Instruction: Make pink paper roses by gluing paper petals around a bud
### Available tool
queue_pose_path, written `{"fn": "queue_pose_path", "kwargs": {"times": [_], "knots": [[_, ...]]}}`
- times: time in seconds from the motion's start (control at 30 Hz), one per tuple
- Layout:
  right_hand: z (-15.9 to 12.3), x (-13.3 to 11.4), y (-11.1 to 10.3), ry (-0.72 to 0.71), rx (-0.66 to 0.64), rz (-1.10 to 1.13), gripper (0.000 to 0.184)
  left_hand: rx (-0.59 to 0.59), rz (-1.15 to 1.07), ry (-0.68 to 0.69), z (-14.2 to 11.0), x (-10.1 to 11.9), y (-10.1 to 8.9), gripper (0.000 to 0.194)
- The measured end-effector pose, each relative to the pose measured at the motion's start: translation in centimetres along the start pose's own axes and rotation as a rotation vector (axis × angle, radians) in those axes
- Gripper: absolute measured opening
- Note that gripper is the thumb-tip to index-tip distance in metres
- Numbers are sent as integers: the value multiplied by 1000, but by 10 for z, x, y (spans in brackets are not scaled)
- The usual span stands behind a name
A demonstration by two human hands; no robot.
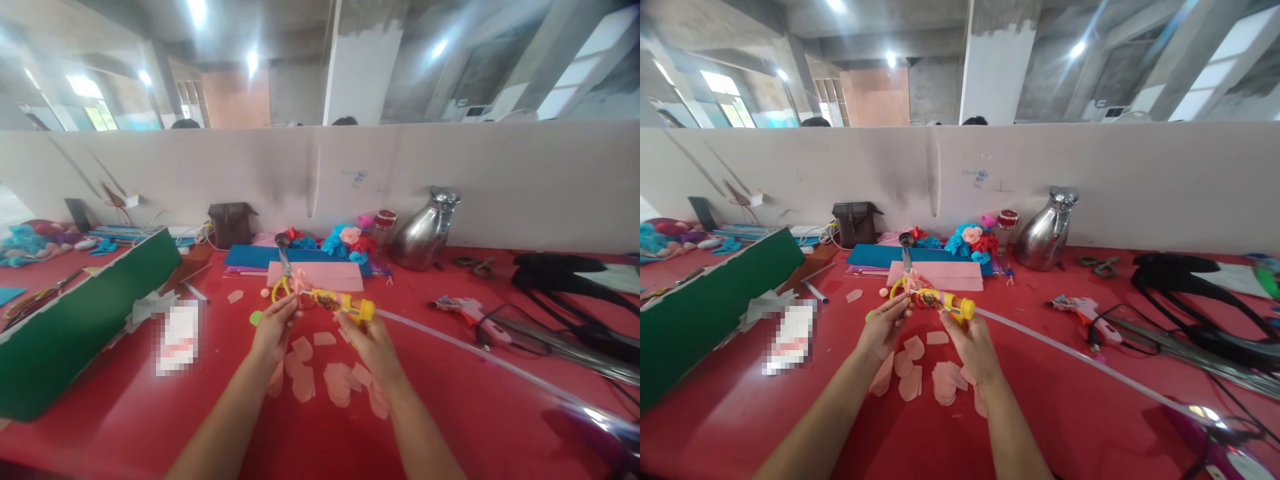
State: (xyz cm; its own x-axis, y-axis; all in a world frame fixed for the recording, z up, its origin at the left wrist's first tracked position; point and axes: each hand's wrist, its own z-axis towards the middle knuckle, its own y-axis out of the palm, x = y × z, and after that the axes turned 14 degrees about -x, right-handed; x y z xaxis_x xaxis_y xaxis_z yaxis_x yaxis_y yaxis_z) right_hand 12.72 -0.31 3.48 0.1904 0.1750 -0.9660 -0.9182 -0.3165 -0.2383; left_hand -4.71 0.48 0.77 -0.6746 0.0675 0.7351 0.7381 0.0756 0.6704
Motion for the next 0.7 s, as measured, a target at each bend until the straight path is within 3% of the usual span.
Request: {"fn": "queue_pose_path", "kwargs": {"times": [0.17,0.7], "knots": [[1,6,5,15,-7,-179,30,25,-17,-26,0,1,-2,29],[2,6,7,7,4,-249,35,10,18,-37,-2,0,-2,34]]}}
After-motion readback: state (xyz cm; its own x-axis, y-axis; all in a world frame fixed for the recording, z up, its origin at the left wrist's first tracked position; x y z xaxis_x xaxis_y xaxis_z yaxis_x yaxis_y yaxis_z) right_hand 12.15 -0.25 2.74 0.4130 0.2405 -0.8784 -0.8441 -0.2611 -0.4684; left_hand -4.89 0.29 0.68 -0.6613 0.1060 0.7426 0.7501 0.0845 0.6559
